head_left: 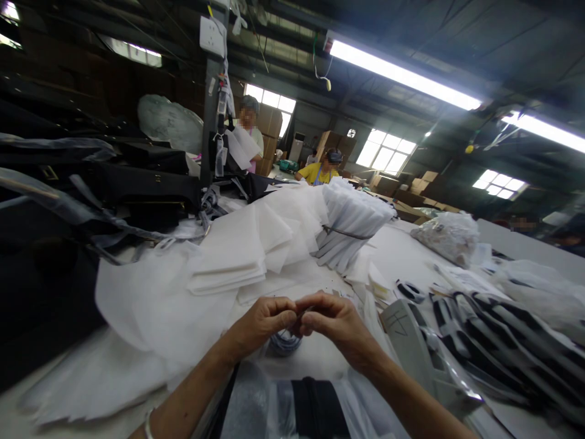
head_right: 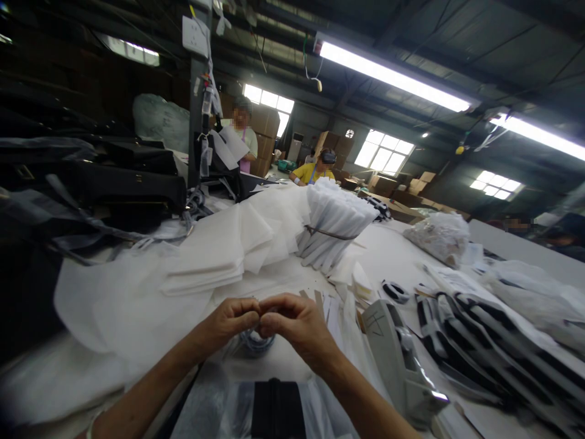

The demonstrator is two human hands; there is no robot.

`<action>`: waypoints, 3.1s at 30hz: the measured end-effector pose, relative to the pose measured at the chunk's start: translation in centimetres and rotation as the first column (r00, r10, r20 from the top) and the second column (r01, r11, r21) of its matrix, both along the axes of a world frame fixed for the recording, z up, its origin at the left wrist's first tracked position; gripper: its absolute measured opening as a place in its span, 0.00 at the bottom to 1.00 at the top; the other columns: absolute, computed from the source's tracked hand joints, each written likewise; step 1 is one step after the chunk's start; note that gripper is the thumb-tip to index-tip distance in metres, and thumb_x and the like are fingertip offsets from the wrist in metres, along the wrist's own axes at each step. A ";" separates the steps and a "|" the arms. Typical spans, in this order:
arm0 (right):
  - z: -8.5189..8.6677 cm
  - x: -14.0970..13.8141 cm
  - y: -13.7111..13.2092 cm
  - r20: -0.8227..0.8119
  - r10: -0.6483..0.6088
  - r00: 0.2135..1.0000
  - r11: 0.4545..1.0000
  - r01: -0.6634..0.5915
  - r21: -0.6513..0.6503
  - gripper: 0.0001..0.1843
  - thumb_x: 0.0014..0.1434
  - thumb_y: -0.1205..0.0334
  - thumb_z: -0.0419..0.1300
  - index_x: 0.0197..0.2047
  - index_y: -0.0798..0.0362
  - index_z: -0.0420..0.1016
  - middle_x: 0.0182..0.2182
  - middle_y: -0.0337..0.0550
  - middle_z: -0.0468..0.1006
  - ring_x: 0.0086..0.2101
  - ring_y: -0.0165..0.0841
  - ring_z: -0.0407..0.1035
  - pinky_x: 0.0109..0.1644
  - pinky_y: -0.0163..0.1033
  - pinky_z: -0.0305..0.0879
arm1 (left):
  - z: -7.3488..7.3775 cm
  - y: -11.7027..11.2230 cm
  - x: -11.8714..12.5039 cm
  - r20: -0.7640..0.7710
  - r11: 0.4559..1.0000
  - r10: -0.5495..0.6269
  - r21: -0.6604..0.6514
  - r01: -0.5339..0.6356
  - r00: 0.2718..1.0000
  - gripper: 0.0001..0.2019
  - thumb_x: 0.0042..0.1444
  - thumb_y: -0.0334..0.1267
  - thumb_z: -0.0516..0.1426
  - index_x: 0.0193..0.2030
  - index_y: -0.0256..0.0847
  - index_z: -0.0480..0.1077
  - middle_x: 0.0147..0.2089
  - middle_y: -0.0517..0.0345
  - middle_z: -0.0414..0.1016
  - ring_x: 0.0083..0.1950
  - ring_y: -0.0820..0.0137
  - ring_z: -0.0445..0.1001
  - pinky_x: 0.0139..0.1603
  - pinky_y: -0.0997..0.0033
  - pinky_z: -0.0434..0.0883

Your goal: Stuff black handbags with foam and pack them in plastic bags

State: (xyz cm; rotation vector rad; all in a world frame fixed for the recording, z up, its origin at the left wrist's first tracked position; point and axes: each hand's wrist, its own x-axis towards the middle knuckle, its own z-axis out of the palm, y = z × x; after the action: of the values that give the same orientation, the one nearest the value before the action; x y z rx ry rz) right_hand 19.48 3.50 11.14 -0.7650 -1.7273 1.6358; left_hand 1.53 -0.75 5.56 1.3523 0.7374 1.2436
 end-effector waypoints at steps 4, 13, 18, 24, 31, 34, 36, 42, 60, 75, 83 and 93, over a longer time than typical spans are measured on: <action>0.0 0.1 -0.1 -0.047 -0.062 0.997 0.993 0.057 -0.101 0.20 0.47 0.54 0.73 0.41 0.54 0.79 0.30 0.44 0.82 0.29 0.33 0.75 0.40 0.41 0.72 | 0.1 0.1 0.1 0.020 0.998 0.058 0.019 -0.058 0.998 0.15 0.59 0.47 0.60 0.42 0.35 0.76 0.37 0.53 0.79 0.40 0.66 0.76 0.46 0.68 0.70; -0.5 -0.6 -0.7 -0.077 -0.227 0.971 0.970 0.232 0.066 0.19 0.47 0.54 0.73 0.39 0.53 0.78 0.30 0.41 0.80 0.31 0.33 0.73 0.38 0.39 0.72 | 0.2 0.1 0.7 0.005 0.986 0.158 0.054 -0.158 0.987 0.14 0.58 0.46 0.61 0.42 0.36 0.79 0.37 0.53 0.80 0.42 0.65 0.76 0.48 0.68 0.70; -0.1 -0.2 -0.3 -0.049 -0.184 0.982 0.975 0.188 0.120 0.15 0.54 0.50 0.68 0.37 0.55 0.79 0.30 0.44 0.81 0.30 0.34 0.74 0.39 0.40 0.71 | 0.2 0.1 0.5 0.022 0.992 0.124 0.029 -0.125 0.992 0.17 0.58 0.47 0.60 0.45 0.35 0.78 0.40 0.50 0.81 0.45 0.62 0.77 0.50 0.64 0.71; -0.6 -0.1 -0.1 -0.080 -0.163 0.983 0.987 0.161 -0.031 0.15 0.53 0.52 0.69 0.38 0.54 0.80 0.33 0.45 0.81 0.32 0.33 0.73 0.39 0.40 0.71 | 0.0 0.1 0.6 -0.144 0.954 0.287 0.136 -0.268 0.947 0.16 0.58 0.48 0.59 0.46 0.39 0.78 0.43 0.53 0.81 0.46 0.62 0.77 0.50 0.66 0.70; -0.6 0.2 -0.2 -0.008 -0.132 0.991 0.983 0.132 0.128 0.17 0.51 0.55 0.71 0.44 0.51 0.81 0.37 0.44 0.81 0.35 0.34 0.73 0.42 0.40 0.72 | -0.2 0.3 0.9 -0.182 0.837 0.498 0.355 -0.416 0.848 0.09 0.58 0.40 0.60 0.42 0.43 0.78 0.39 0.55 0.77 0.43 0.66 0.74 0.48 0.69 0.68; -1.0 0.3 -0.1 0.024 -0.106 0.994 0.935 0.092 0.344 0.20 0.52 0.58 0.71 0.48 0.48 0.79 0.40 0.43 0.79 0.36 0.34 0.74 0.43 0.41 0.72 | -0.1 0.2 1.1 -0.180 0.847 0.489 0.330 -0.416 0.853 0.06 0.57 0.38 0.60 0.38 0.42 0.78 0.35 0.57 0.74 0.39 0.68 0.72 0.44 0.71 0.68; -1.2 0.4 0.0 0.057 -0.169 0.984 0.832 0.111 0.543 0.16 0.54 0.60 0.69 0.47 0.48 0.80 0.38 0.43 0.79 0.34 0.34 0.73 0.42 0.40 0.73 | 0.0 0.0 1.2 -0.179 0.892 0.420 0.263 -0.368 0.890 0.07 0.58 0.40 0.59 0.37 0.40 0.77 0.33 0.58 0.72 0.36 0.70 0.71 0.40 0.73 0.68; -0.9 0.6 0.1 0.109 -0.220 0.969 0.570 0.037 0.821 0.17 0.58 0.63 0.66 0.51 0.47 0.78 0.37 0.44 0.80 0.32 0.33 0.74 0.38 0.39 0.73 | 0.4 -0.2 1.0 0.056 0.996 0.067 -0.067 -0.063 0.996 0.22 0.58 0.55 0.57 0.40 0.34 0.75 0.32 0.55 0.74 0.33 0.70 0.73 0.39 0.69 0.72; -1.0 1.2 0.3 0.162 -0.157 0.974 0.605 -0.034 0.795 0.18 0.57 0.67 0.67 0.51 0.46 0.78 0.35 0.41 0.80 0.34 0.32 0.75 0.42 0.36 0.72 | -0.4 -0.1 1.0 0.252 0.969 -0.051 -0.223 0.109 0.966 0.26 0.53 0.60 0.61 0.39 0.32 0.75 0.33 0.51 0.75 0.33 0.69 0.73 0.42 0.66 0.72; -0.7 6.2 4.4 0.087 -0.420 0.903 0.325 0.060 0.944 0.03 0.61 0.65 0.60 0.35 0.49 0.74 0.34 0.41 0.81 0.36 0.34 0.77 0.42 0.37 0.72 | -1.0 1.4 0.1 0.213 0.919 0.366 -0.238 -0.315 0.906 0.16 0.44 0.33 0.61 0.42 0.37 0.69 0.27 0.67 0.67 0.27 0.79 0.68 0.31 0.79 0.67; -3.8 13.4 8.4 0.346 -0.651 0.676 0.351 -0.136 0.927 0.07 0.61 0.61 0.59 0.42 0.49 0.76 0.43 0.44 0.80 0.34 0.36 0.76 0.39 0.41 0.72 | -1.8 1.7 0.1 0.195 0.904 0.403 -0.237 -0.356 0.894 0.18 0.46 0.37 0.60 0.44 0.39 0.66 0.30 0.67 0.65 0.32 0.75 0.69 0.42 0.64 0.75; -1.4 1.7 4.4 0.574 -0.280 0.770 0.639 -0.297 0.709 0.17 0.52 0.67 0.68 0.46 0.49 0.80 0.36 0.40 0.79 0.29 0.30 0.72 0.38 0.36 0.67 | -1.3 1.0 0.4 -0.060 0.929 0.369 -0.001 -0.369 0.928 0.16 0.52 0.37 0.58 0.48 0.39 0.66 0.31 0.64 0.69 0.31 0.76 0.68 0.33 0.75 0.65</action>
State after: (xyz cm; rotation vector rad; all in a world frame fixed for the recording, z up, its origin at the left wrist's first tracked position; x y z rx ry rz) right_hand 21.15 7.93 9.74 -0.9044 -2.6331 0.4160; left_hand 1.92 0.22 4.22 1.2803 1.0768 1.4937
